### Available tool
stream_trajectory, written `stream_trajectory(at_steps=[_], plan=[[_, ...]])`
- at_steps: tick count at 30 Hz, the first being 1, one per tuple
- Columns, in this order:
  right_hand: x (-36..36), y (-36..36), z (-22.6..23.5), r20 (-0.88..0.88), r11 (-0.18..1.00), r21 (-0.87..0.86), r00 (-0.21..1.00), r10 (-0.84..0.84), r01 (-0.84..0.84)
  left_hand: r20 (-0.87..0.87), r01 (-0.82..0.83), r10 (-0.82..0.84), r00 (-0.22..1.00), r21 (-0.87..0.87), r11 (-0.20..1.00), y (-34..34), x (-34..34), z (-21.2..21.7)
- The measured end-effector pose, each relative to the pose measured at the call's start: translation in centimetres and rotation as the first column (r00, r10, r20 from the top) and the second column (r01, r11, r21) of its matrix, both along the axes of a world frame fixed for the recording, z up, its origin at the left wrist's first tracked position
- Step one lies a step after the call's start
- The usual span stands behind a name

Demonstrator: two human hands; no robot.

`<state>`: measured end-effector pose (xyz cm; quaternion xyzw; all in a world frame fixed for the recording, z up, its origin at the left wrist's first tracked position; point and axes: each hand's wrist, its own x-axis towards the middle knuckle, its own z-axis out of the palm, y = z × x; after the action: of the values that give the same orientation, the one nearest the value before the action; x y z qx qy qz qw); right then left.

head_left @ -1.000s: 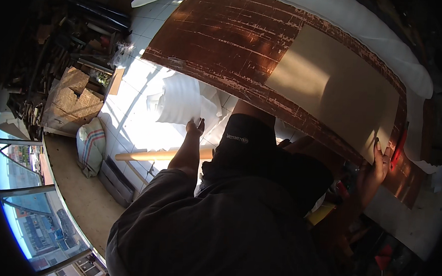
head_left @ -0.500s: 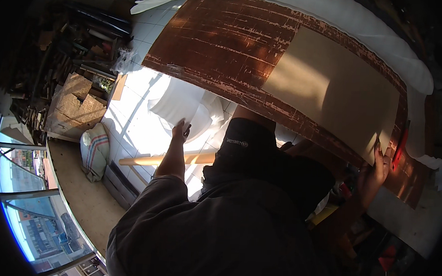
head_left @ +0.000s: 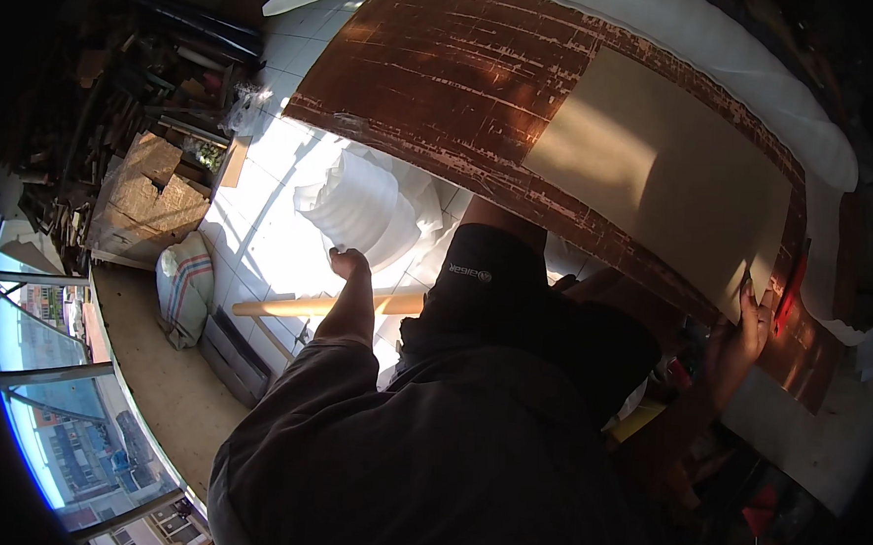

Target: The person trims foam around a cardboard piece using a utility knife and removes the scrap. They then cut a larger foam sheet from a roll with the utility knife and fold it around the cardboard.

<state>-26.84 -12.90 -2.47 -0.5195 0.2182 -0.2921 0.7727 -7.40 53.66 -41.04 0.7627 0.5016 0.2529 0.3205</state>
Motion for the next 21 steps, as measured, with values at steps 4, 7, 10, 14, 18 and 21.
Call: stream_trajectory(at_steps=[4,7,10,14,18,21], plan=[[0.0,-0.2,-0.4,0.021,1.000,0.000,1.000,0.005,-0.005,-0.242,0.209,-0.172,0.955,0.136,0.968,1.2,-1.7,1.9],[-0.2,-0.4,-0.4,0.014,1.000,-0.001,1.000,0.008,-0.008,-0.306,0.292,-0.191,0.933,0.329,0.898,1.9,-3.0,2.6],[-0.2,-0.4,-0.5,0.016,1.000,-0.008,1.000,0.006,-0.006,-0.379,0.267,-0.116,0.918,0.373,0.889,2.4,-3.8,3.4],[0.0,-0.6,-0.5,0.053,0.999,-0.009,0.997,0.047,-0.046,-0.508,0.164,0.012,0.861,0.301,0.939,1.7,-4.1,4.4],[-0.2,-0.6,-0.3,0.017,0.999,-0.010,0.999,0.030,-0.030,-0.542,0.080,0.014,0.840,0.150,0.986,1.5,-3.3,3.1],[-0.2,-0.3,-0.1,-0.014,1.000,-0.008,1.000,-0.001,0.000,-0.420,0.124,-0.157,0.894,-0.105,0.987,3.7,-2.8,1.0]])
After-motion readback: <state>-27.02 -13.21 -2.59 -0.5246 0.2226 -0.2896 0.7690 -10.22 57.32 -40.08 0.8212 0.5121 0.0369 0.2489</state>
